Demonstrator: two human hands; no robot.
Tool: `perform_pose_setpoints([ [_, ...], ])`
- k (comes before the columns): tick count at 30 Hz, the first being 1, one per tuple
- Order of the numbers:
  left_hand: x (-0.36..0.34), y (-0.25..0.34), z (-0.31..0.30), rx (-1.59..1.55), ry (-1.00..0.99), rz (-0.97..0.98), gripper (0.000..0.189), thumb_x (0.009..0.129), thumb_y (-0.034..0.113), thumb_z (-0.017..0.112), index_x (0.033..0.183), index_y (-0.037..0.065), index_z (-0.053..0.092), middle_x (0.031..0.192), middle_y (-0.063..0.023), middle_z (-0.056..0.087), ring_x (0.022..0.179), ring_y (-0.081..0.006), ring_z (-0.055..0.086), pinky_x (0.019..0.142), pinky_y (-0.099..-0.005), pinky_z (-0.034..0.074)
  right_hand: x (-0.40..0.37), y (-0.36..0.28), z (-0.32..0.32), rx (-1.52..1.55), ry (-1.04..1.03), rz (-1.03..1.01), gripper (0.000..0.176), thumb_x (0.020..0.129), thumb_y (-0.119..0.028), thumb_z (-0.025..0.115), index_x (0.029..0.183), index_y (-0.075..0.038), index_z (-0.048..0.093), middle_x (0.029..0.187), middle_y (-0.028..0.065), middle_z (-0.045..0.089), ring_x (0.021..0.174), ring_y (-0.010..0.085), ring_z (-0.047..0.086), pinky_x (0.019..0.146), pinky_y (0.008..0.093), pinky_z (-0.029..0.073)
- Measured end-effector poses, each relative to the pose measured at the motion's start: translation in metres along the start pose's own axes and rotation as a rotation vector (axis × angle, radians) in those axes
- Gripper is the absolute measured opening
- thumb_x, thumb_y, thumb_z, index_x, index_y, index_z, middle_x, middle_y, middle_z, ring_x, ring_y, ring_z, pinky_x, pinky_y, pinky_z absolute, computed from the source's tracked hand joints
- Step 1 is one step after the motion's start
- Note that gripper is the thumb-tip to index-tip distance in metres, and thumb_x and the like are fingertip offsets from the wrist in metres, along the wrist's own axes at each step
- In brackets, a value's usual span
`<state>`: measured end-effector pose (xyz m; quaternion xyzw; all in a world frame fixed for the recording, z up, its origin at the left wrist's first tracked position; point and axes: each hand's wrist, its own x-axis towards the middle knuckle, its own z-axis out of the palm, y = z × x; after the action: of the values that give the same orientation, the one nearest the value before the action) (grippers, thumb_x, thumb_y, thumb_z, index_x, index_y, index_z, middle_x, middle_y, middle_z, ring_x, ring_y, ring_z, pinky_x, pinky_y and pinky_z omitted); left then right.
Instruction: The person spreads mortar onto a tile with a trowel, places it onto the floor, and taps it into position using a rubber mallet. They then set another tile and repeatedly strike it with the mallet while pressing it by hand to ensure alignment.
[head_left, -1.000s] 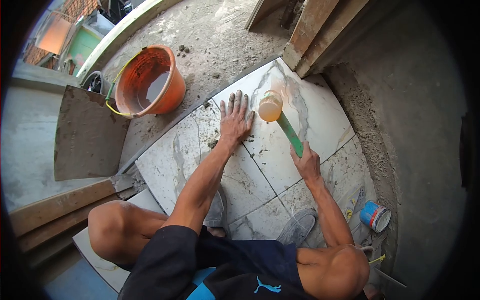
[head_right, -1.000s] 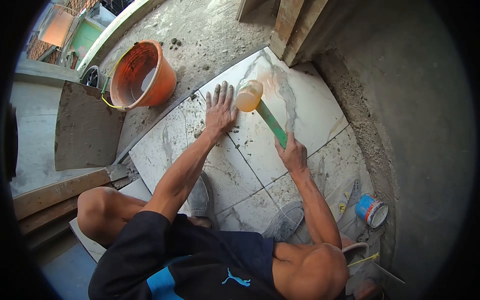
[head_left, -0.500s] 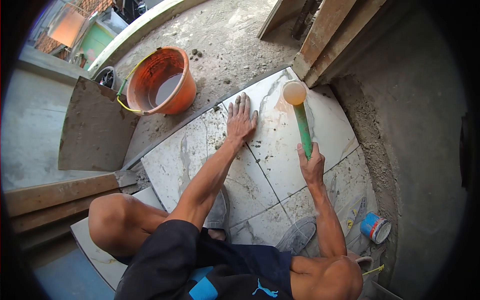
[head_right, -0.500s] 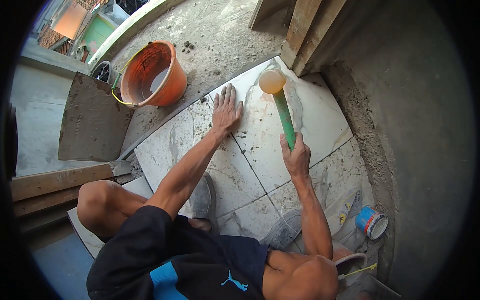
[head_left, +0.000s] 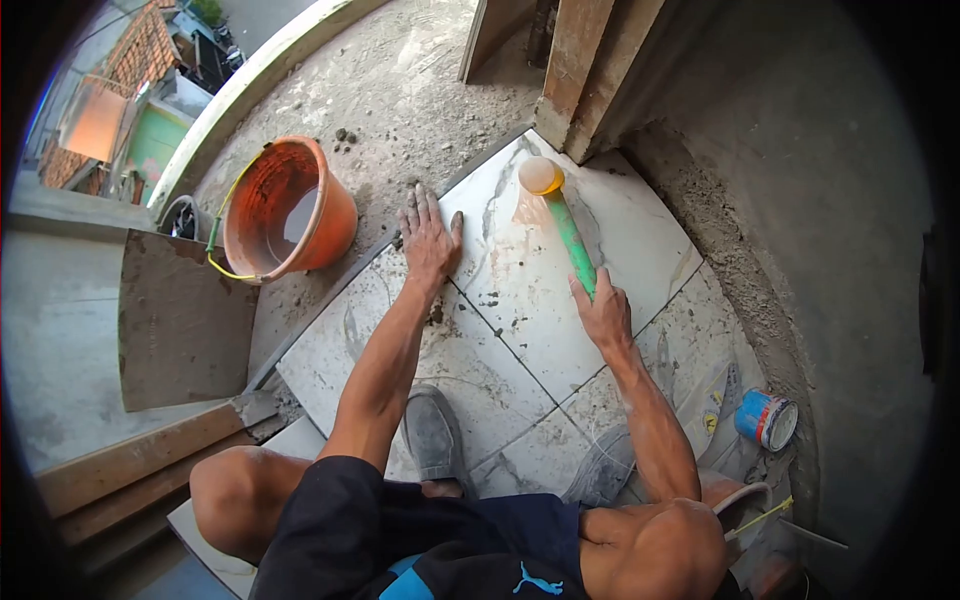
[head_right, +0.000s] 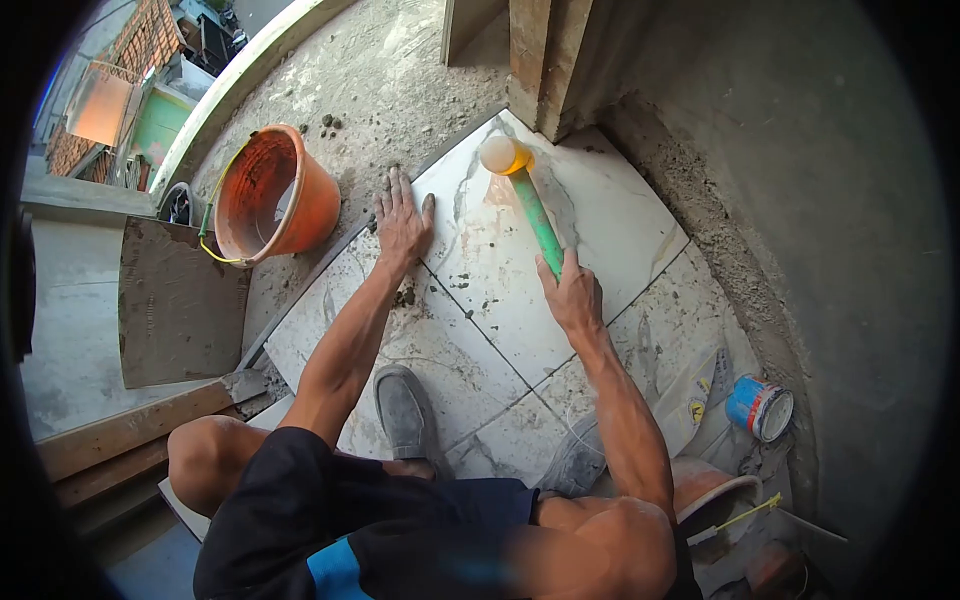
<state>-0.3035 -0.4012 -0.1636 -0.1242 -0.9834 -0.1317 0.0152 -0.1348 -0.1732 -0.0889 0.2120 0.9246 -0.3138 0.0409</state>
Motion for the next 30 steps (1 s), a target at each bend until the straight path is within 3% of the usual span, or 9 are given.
perform_pose_setpoints([
  [6,0.009,-0.001,-0.004,0.012,0.04,0.014,0.071,0.093,0.049,0.03,0.14,-0.004,0.022,0.149,-0.02,0.018,0.138,-0.0343,0.016,0.112,-0.0477,0.006,-0.01,0.001,0.005,0.004,0.044,-0.021,0.038,0.088,-0.038,0.054,0.091,0.0,0.048,0.062,0.0231,0.059,0.061,0.0426,0.06,0.052,0.0486,0.045],
  [8,0.031,0.0,-0.013,-0.076,-0.154,-0.196,0.069,0.094,0.049,0.028,0.14,-0.002,0.023,0.146,-0.0204,0.024,0.134,-0.0352,0.026,0.11,-0.0508,0.012,-0.011,-0.007,-0.012,0.108,-0.041,-0.025,0.035,0.088,-0.035,0.056,0.09,-0.001,0.047,0.061,0.0216,0.059,0.06,0.041,0.06,0.051,0.0475,0.045],
  [9,0.043,-0.004,-0.012,-0.117,-0.074,-0.192,0.066,0.094,0.049,0.026,0.13,-0.005,0.041,0.131,-0.0253,0.045,0.12,-0.0389,0.045,0.104,-0.0508,0.027,-0.02,-0.01,-0.012,0.124,-0.039,-0.004,0.035,0.088,-0.035,0.056,0.09,-0.001,0.047,0.061,0.0216,0.059,0.06,0.041,0.06,0.051,0.0475,0.045],
  [10,0.053,-0.011,-0.012,-0.104,-0.086,-0.177,0.066,0.094,0.049,0.026,0.13,-0.005,0.041,0.131,-0.0253,0.045,0.12,-0.0389,0.045,0.104,-0.0508,0.027,-0.029,-0.012,-0.011,0.196,0.017,-0.075,0.034,0.088,-0.034,0.057,0.089,-0.001,0.047,0.061,0.0211,0.058,0.059,0.0399,0.06,0.051,0.0466,0.046],
  [12,0.081,-0.018,-0.018,-0.181,-0.419,-0.151,0.065,0.094,0.048,0.027,0.107,-0.007,0.059,0.108,-0.0285,0.058,0.106,-0.0432,0.053,0.094,-0.0483,0.038,-0.031,-0.016,-0.011,0.274,0.087,-0.136,0.033,0.088,-0.033,0.057,0.088,-0.001,0.047,0.06,0.0205,0.058,0.058,0.0389,0.06,0.05,0.0457,0.046],
  [14,0.082,-0.041,0.017,-0.087,-0.321,-0.036,0.064,0.095,0.045,0.027,0.084,-0.006,0.065,0.089,-0.0295,0.061,0.091,-0.0463,0.057,0.086,-0.0476,0.043,-0.044,-0.018,-0.005,0.291,0.158,-0.197,0.032,0.088,-0.032,0.057,0.087,-0.002,0.047,0.057,0.0192,0.057,0.055,0.0378,0.06,0.048,0.0443,0.046],
  [17,0.068,-0.007,-0.028,-0.091,-0.223,-0.084,0.064,0.096,0.039,0.026,0.074,-0.007,0.063,0.083,-0.0315,0.059,0.084,-0.0453,0.058,0.082,-0.0506,0.043,-0.03,-0.005,0.02,0.121,0.126,-0.15,0.032,0.089,-0.032,0.057,0.083,-0.003,0.045,0.053,0.017,0.055,0.049,0.0364,0.058,0.044,0.0432,0.045],
  [26,0.07,-0.009,-0.024,-0.161,-0.238,-0.147,0.066,0.096,0.041,0.025,0.081,-0.01,0.064,0.09,-0.0343,0.058,0.092,-0.0474,0.057,0.087,-0.0473,0.043,-0.02,0.001,0.02,0.023,-0.012,-0.05,0.033,0.088,-0.033,0.057,0.084,-0.002,0.045,0.057,0.0213,0.058,0.053,0.0392,0.06,0.046,0.0455,0.047],
  [30,0.074,-0.021,-0.01,-0.16,-0.25,-0.122,0.067,0.096,0.041,0.024,0.081,-0.01,0.064,0.09,-0.0342,0.058,0.092,-0.0475,0.057,0.087,-0.0472,0.042,-0.029,-0.007,0.008,0.198,0.116,-0.131,0.035,0.089,-0.036,0.053,0.087,-0.002,0.045,0.06,0.0235,0.058,0.057,0.0401,0.061,0.05,0.0474,0.048],
])
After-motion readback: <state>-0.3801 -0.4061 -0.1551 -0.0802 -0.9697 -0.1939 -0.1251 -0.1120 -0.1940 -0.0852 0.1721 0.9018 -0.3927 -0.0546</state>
